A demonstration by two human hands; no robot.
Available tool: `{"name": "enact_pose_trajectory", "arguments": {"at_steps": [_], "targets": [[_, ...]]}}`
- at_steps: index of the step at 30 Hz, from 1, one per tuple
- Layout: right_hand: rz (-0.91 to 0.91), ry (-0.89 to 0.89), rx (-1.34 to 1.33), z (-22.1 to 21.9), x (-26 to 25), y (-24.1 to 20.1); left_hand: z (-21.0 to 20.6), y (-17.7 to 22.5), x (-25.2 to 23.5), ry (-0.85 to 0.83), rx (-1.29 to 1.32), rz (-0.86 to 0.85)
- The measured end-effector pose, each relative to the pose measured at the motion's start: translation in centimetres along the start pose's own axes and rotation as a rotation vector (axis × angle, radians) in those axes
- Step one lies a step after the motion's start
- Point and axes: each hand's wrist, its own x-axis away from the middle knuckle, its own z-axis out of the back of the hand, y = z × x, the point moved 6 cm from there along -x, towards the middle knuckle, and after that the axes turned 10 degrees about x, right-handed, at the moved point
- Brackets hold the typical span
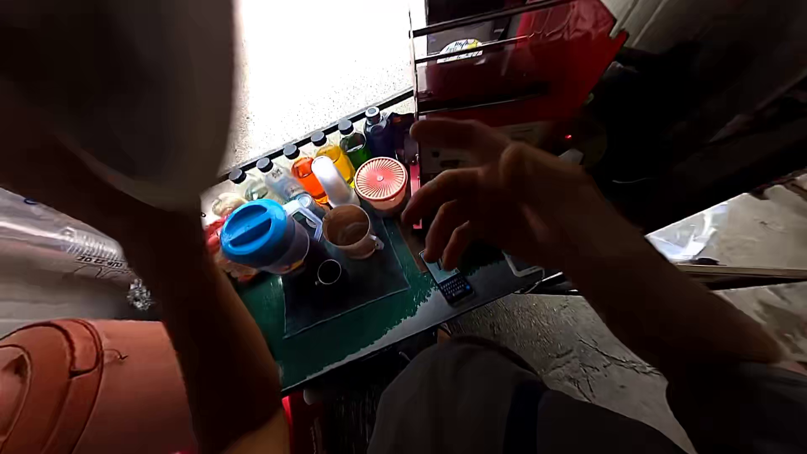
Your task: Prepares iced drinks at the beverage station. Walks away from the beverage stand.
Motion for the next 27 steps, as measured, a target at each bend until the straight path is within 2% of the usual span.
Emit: {"name": "enact_pose_trajectory", "arguments": {"at_steps": [1,2,4,6,9,11,13,15,17,19,21,24,25,27], "targets": [[-0.072,-0.004,-0.083,-1.4,-0.3,3.5,-0.4,3.4,5.8,-0.056,0.035,-0.029],[-0.152,0.009,-0.137,-2.6,-0.3,7.3,-1.2,4.8,11.5,-0.157,0.111,-0.052],[-0.328,0.092,-0.146,-4.3,0.4,15.0,-3.3,3.4,23.1,-0.301,0.304,-0.018],[-0.49,0.142,-0.126,-4.9,1.7,23.0,-5.1,0.7,32.8,-0.352,0.395,0.187],[-0.69,0.221,-0.094,-4.8,3.5,33.1,-6.4,-2.1,42.1,-0.439,0.438,0.582],[-0.78,0.293,-0.08,-4.6,3.7,37.5,-6.8,-3.4,45.5,-0.523,0.43,0.715],[-0.844,0.279,-0.037,-3.8,3.6,40.1,-6.3,-4.1,46.0,-0.568,0.392,0.745],[-0.92,0.199,0.167,-3.1,3.9,40.9,-4.1,-5.0,44.2,-0.509,0.283,0.693],[-0.995,0.084,0.583,-2.3,3.3,39.1,-1.0,-7.1,39.9,-0.372,0.174,0.643],[-1.051,-0.056,1.021,-2.3,1.2,34.5,2.4,-10.1,34.6,-0.243,0.047,0.633],[-0.848,-0.053,1.1,-3.7,-3.2,29.6,4.6,-13.8,29.9,-0.23,-0.071,0.695],[-0.375,0.082,0.936,-6.3,-13.4,24.1,4.8,-19.3,24.6,-0.313,-0.183,0.906],[-0.302,0.12,0.938,-6.7,-17.2,22.9,4.4,-20.8,23.6,-0.36,-0.186,0.994],[-0.325,0.148,1.007,-7.1,-23.9,21.9,3.4,-23.0,22.3,-0.443,-0.161,1.134]]}}
